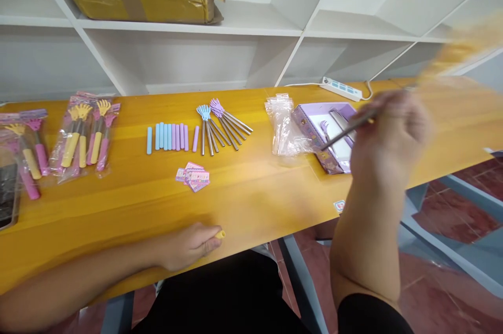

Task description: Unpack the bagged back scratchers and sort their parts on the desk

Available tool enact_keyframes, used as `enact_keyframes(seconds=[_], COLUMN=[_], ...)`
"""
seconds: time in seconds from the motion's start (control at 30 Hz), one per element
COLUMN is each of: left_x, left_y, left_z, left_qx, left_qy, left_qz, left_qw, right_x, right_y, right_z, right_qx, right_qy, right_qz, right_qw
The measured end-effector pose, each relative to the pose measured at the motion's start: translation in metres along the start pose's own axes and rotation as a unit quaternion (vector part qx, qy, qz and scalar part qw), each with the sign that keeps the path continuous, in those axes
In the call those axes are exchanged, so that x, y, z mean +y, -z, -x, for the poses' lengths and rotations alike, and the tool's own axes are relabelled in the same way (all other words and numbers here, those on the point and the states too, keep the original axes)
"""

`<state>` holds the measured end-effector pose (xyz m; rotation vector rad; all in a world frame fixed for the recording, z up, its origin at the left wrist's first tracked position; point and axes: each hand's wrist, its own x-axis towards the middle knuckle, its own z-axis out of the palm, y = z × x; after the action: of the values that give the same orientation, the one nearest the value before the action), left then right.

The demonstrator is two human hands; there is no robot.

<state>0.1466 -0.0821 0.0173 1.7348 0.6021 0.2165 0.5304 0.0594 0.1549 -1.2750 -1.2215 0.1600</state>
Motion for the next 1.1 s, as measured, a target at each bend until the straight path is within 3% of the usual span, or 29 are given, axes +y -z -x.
enact_keyframes(seconds=[0.03, 0.1, 0.2, 0.3, 0.4, 0.6, 0.87, 1.0, 1.1], left_x=[-0.001, -0.003, -0.006, -0.009, -0.01, -0.011, -0.012, -0.021, -0.029], left_y=[0.002, 0.007, 0.014, 0.019, 0.021, 0.024, 0.022, 0.017, 0.017], left_z=[-0.001, -0.001, 0.002, 0.004, 0.005, 0.003, 0.004, 0.001, -0.004], left_qx=[0.016, 0.042, 0.066, 0.08, 0.079, 0.06, 0.06, 0.064, 0.069], left_qy=[0.002, 0.006, 0.004, 0.017, 0.034, 0.029, 0.039, 0.037, 0.022], left_qz=[0.005, 0.013, 0.02, 0.053, 0.101, 0.126, 0.165, 0.309, 0.407], left_qw=[1.0, 0.999, 0.998, 0.995, 0.991, 0.99, 0.984, 0.948, 0.91], right_x=[0.005, 0.016, 0.037, 0.064, 0.089, 0.116, 0.11, 0.101, 0.081], right_y=[-0.017, -0.059, -0.128, -0.179, -0.206, -0.218, -0.226, -0.222, -0.208], right_z=[-0.009, -0.021, -0.034, -0.044, -0.048, -0.041, -0.022, -0.017, -0.006], right_qx=[-0.023, -0.143, -0.312, -0.378, -0.397, -0.418, -0.45, -0.44, -0.4], right_qy=[0.012, 0.003, -0.019, 0.001, -0.001, 0.002, -0.014, -0.011, 0.007], right_qz=[0.023, 0.097, 0.245, 0.352, 0.381, 0.387, 0.398, 0.395, 0.368], right_qw=[0.999, 0.985, 0.918, 0.856, 0.835, 0.822, 0.799, 0.807, 0.84])
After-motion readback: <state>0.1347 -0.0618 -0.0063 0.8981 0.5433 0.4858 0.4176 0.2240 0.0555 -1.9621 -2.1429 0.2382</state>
